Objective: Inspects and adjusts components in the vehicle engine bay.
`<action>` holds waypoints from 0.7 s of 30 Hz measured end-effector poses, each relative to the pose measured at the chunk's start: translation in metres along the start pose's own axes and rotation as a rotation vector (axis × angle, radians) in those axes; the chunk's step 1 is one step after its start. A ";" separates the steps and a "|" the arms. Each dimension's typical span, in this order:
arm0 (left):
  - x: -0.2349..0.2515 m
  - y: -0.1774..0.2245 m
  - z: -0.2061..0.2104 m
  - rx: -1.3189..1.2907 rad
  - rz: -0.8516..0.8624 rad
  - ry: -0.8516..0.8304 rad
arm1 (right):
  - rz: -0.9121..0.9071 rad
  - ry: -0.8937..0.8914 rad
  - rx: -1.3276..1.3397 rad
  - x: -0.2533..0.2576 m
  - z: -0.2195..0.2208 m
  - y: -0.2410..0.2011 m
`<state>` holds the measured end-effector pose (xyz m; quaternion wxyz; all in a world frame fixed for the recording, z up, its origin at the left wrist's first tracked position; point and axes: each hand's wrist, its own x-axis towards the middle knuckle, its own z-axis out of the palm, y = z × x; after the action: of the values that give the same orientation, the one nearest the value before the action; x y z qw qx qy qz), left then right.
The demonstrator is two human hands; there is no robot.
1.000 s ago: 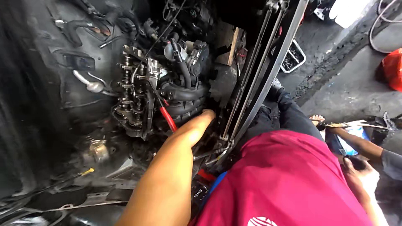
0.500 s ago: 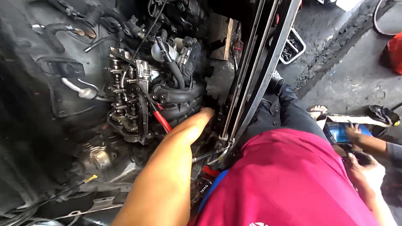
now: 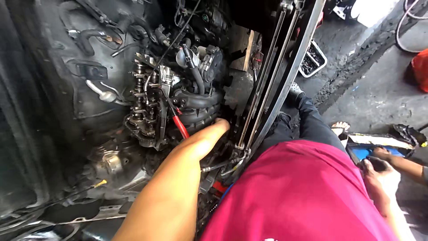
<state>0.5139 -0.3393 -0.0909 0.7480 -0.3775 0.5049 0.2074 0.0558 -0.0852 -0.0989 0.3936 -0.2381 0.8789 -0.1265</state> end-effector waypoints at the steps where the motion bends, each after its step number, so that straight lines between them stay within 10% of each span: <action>1: 0.001 0.000 0.002 0.003 -0.006 0.005 | -0.007 -0.002 0.007 0.002 0.001 0.000; 21: -0.025 0.008 0.039 -0.079 0.006 0.086 | -0.119 -0.128 -0.101 0.099 -0.009 -0.060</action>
<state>0.5218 -0.3024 -0.0628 0.7095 -0.4137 0.5292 0.2130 0.0108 -0.1878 -0.1312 0.4281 -0.3169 0.8416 -0.0895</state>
